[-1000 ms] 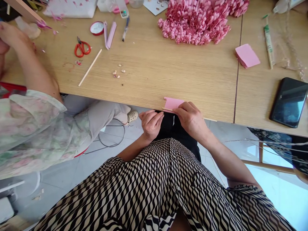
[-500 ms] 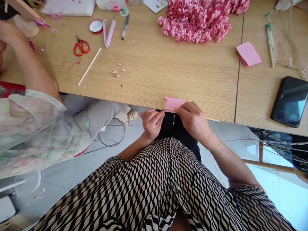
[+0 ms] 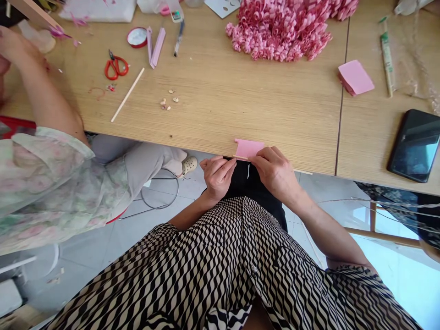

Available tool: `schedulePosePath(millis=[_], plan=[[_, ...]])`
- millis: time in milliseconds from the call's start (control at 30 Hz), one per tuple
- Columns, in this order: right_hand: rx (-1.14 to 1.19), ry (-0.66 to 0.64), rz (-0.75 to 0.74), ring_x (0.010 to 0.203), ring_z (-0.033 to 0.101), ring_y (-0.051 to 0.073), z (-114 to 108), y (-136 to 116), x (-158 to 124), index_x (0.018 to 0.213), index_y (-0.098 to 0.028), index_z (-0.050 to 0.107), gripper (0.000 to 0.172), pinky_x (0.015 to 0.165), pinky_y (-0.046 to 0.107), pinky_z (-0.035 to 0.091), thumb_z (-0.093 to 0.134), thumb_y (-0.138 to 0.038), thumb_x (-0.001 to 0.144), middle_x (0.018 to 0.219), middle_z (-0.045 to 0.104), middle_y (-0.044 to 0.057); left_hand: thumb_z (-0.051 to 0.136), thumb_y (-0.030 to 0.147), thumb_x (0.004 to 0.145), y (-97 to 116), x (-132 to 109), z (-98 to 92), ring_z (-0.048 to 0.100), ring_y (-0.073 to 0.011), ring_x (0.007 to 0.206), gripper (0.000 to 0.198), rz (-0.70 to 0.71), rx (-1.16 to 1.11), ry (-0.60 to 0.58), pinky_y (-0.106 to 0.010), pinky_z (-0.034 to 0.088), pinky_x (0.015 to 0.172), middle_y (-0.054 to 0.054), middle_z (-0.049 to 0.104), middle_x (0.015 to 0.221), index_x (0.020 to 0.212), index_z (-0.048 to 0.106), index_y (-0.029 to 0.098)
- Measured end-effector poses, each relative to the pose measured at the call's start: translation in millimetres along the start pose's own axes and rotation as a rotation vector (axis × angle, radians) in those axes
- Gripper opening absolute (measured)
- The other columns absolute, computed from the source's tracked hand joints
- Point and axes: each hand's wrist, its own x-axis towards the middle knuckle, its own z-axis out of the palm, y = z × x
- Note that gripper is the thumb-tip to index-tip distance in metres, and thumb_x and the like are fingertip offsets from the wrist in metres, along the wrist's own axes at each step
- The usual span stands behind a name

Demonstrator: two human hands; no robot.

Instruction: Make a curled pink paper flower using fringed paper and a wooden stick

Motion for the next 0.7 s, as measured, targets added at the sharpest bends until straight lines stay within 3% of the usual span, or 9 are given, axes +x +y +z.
schedulePosePath(millis=[233, 467, 700], plan=[[0.017, -0.001, 0.003, 0.083, 0.05, 0.018, -0.6, -0.3, -0.1, 0.092, -0.02, 0.068, 0.025, 0.066, 0.03, 0.042, 0.046, -0.009, 0.092, 0.091, 0.063, 0.007, 0.061, 0.03, 0.093, -1.7, -1.5, 2.1, 0.065, -0.0159, 0.083, 0.015, -0.064, -0.033, -0.037, -0.036, 0.039, 0.082, -0.001, 0.069, 0.074, 0.091, 0.075, 0.025], [-0.03, 0.009, -0.022, 0.08, 0.048, 0.018, -1.1, -0.2, -0.1, 0.093, -0.019, 0.069, 0.024, 0.066, 0.029, 0.042, 0.047, -0.008, 0.092, 0.088, 0.063, 0.007, 0.063, 0.024, 0.091, -1.6, 1.4, 1.1, 0.066, -0.0162, 0.084, 0.011, 0.03, -0.033, 0.011, -0.035, 0.036, 0.081, 0.0, 0.07, 0.075, 0.095, 0.074, 0.024], [-0.045, -0.001, -0.032, 0.078, 0.046, 0.018, -2.5, -1.7, 2.2, 0.092, -0.02, 0.069, 0.027, 0.065, 0.03, 0.041, 0.044, -0.007, 0.092, 0.086, 0.063, 0.007, 0.062, 0.024, 0.092, 3.9, 7.5, -7.7, 0.065, -0.0187, 0.09, 0.013, 0.082, 0.102, -0.086, -0.038, 0.033, 0.085, -0.002, 0.072, 0.082, 0.1, 0.072, 0.024]])
